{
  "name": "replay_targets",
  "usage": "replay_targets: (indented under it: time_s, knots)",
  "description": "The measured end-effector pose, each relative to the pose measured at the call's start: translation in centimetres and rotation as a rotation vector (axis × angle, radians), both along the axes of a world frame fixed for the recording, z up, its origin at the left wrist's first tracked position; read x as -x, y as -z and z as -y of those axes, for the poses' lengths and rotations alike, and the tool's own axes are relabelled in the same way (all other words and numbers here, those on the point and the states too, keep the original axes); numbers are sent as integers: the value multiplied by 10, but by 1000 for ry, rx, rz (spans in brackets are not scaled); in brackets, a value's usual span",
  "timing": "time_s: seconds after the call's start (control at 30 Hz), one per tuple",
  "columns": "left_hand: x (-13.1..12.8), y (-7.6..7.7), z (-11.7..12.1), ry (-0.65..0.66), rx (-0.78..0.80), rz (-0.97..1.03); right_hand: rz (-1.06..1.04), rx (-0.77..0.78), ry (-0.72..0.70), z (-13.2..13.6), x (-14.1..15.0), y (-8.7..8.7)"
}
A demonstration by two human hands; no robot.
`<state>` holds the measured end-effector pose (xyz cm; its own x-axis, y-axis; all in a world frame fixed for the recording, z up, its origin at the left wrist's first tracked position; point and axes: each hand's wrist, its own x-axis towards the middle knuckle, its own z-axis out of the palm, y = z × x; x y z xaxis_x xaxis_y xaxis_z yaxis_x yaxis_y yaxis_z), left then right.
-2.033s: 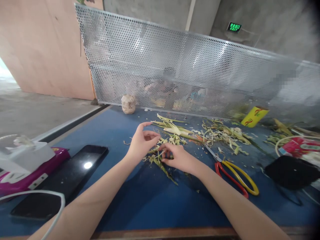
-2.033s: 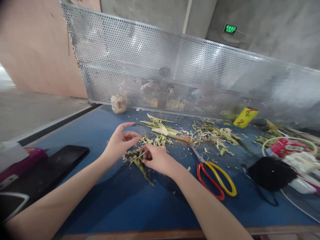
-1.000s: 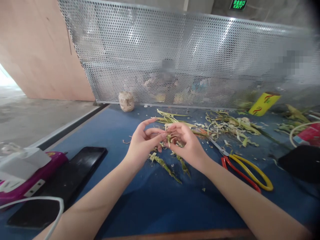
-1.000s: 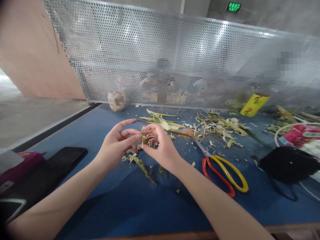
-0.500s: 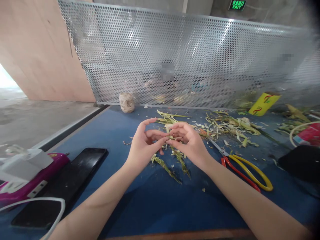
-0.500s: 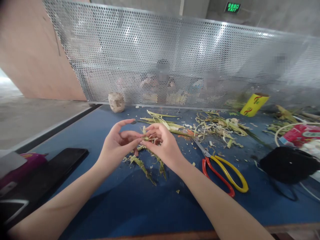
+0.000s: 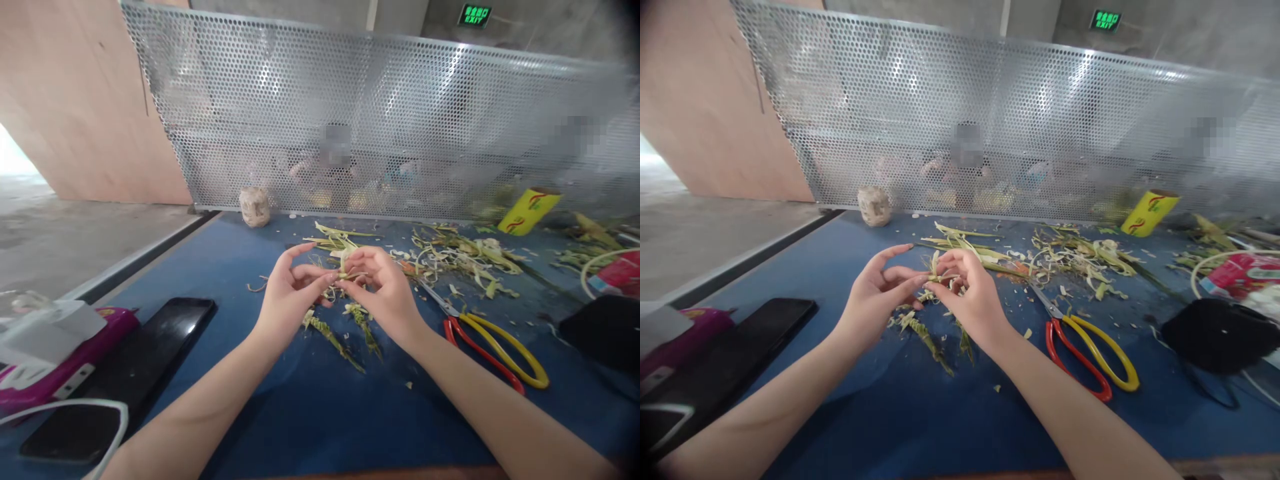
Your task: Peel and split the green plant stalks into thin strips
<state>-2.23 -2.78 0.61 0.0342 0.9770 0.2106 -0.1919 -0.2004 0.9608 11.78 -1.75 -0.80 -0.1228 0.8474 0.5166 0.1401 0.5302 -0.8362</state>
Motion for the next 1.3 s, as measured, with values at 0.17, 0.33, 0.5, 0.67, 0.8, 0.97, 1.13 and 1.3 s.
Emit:
replay_targets:
  time_s: [0.17,0.33,0.5,0.67,0.8,0.97,1.13,1.3]
  knots:
    - [1,3,-2,13,48,38,-3,-17,0,0,0,2]
    - [0,4,-2,36,102,64,105,-149,61,1,-3,2]
    - [2,2,-2,41,175,21,191,-229,72,2,-5,3]
    - [1,2,-3,36,215,5,188,-215,63,3,-5,2]
    - [0,4,-3,35,224,42,189,-195,42,5,-5,-1]
    - [0,6,-4,7,202,67,246,-137,-27,4,-8,-4]
    - [0,8,-3,-12,174,48,179,-27,-108,0,-7,-2]
    - [-3,7,-1,11,101,-7,131,3,-79,0,-5,-4]
